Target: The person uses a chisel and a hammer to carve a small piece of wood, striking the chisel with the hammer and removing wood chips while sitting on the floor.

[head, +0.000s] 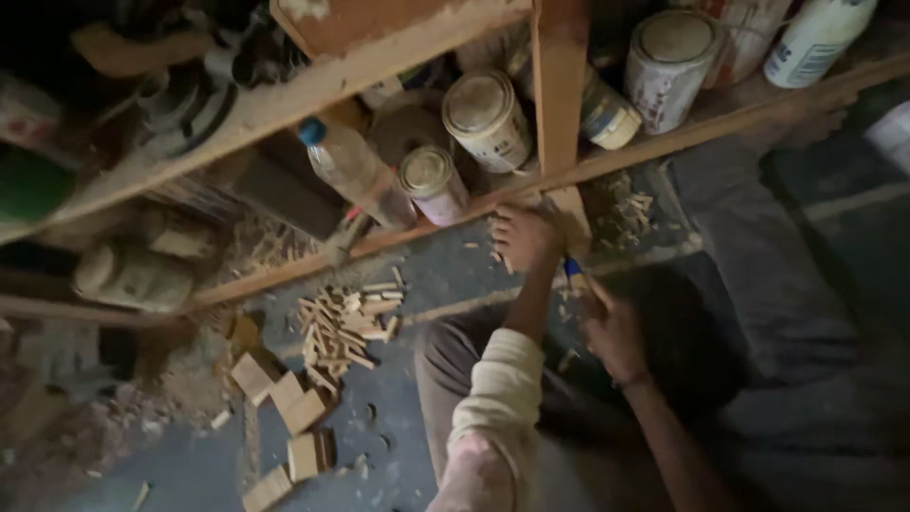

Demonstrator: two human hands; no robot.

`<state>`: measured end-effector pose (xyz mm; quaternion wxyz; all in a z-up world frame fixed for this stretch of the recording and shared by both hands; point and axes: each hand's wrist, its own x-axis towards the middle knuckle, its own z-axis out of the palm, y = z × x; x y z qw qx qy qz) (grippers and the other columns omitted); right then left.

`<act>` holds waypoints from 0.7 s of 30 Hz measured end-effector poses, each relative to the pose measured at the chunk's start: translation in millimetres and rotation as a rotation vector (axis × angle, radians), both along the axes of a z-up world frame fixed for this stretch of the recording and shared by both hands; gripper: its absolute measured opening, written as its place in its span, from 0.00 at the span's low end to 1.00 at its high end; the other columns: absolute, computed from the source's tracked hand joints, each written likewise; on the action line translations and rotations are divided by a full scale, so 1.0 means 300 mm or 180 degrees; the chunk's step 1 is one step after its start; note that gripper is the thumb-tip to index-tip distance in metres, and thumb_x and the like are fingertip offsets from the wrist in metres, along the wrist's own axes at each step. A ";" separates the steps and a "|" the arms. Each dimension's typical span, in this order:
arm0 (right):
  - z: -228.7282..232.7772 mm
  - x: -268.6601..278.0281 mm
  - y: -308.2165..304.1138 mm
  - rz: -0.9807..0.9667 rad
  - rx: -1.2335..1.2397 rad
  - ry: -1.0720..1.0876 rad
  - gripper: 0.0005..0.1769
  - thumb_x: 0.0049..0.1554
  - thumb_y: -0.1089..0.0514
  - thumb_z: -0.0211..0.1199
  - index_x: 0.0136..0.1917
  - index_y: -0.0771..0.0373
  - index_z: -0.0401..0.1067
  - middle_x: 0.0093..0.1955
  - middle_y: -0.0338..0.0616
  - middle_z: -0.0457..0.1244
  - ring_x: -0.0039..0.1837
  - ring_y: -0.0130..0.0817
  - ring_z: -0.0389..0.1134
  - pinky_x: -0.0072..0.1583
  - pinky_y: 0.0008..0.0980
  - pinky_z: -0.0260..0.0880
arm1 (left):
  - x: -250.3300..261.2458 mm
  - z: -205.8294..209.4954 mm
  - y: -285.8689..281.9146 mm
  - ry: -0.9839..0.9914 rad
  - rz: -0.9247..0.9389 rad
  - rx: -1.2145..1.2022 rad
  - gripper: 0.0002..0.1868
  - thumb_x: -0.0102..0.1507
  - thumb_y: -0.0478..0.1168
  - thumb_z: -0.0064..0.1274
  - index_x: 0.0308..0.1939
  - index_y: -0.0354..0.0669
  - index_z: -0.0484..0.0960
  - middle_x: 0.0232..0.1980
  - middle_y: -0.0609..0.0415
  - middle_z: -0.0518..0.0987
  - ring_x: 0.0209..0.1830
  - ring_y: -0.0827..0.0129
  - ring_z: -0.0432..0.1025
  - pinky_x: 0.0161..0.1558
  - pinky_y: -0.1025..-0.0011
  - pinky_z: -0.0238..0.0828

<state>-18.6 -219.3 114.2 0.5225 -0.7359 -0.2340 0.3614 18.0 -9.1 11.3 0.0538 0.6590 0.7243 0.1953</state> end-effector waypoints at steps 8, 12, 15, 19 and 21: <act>-0.171 -0.067 -0.057 -0.0139 0.0142 0.0114 0.32 0.62 0.47 0.57 0.78 0.55 0.64 0.30 0.40 0.63 0.27 0.23 0.57 0.30 0.31 0.57 | -0.044 -0.041 -0.039 0.0097 -0.0239 0.0124 0.38 0.62 0.60 0.49 0.67 0.36 0.65 0.66 0.33 0.69 0.59 0.46 0.68 0.56 0.50 0.61; -0.310 -0.001 0.079 -0.0071 0.1391 -0.1177 0.23 0.76 0.47 0.56 0.76 0.63 0.67 0.58 0.39 0.69 0.51 0.21 0.68 0.48 0.24 0.70 | 0.062 -0.146 0.094 0.0136 0.0217 0.0272 0.32 0.71 0.52 0.47 0.71 0.34 0.64 0.69 0.36 0.70 0.65 0.44 0.67 0.63 0.47 0.60; -0.282 0.012 0.038 -0.0138 0.0767 0.0249 0.34 0.61 0.46 0.61 0.77 0.58 0.62 0.42 0.30 0.67 0.37 0.16 0.66 0.36 0.22 0.67 | 0.008 -0.180 0.085 0.0180 -0.0381 0.0052 0.34 0.64 0.48 0.50 0.70 0.34 0.64 0.70 0.37 0.69 0.65 0.45 0.66 0.62 0.50 0.61; -0.163 -0.019 -0.024 -0.0722 0.0290 0.0360 0.33 0.62 0.43 0.58 0.77 0.54 0.65 0.31 0.34 0.60 0.28 0.21 0.57 0.31 0.26 0.57 | -0.105 -0.046 0.034 -0.0601 -0.0705 -0.0246 0.41 0.55 0.51 0.58 0.67 0.33 0.64 0.65 0.34 0.68 0.65 0.43 0.63 0.63 0.46 0.55; -0.117 -0.006 -0.069 -0.1225 0.0534 0.0504 0.32 0.63 0.43 0.59 0.76 0.57 0.66 0.31 0.34 0.58 0.28 0.21 0.56 0.31 0.26 0.55 | -0.157 0.008 -0.010 -0.0841 -0.1000 0.0453 0.30 0.63 0.46 0.51 0.67 0.35 0.68 0.67 0.38 0.70 0.64 0.42 0.64 0.58 0.47 0.58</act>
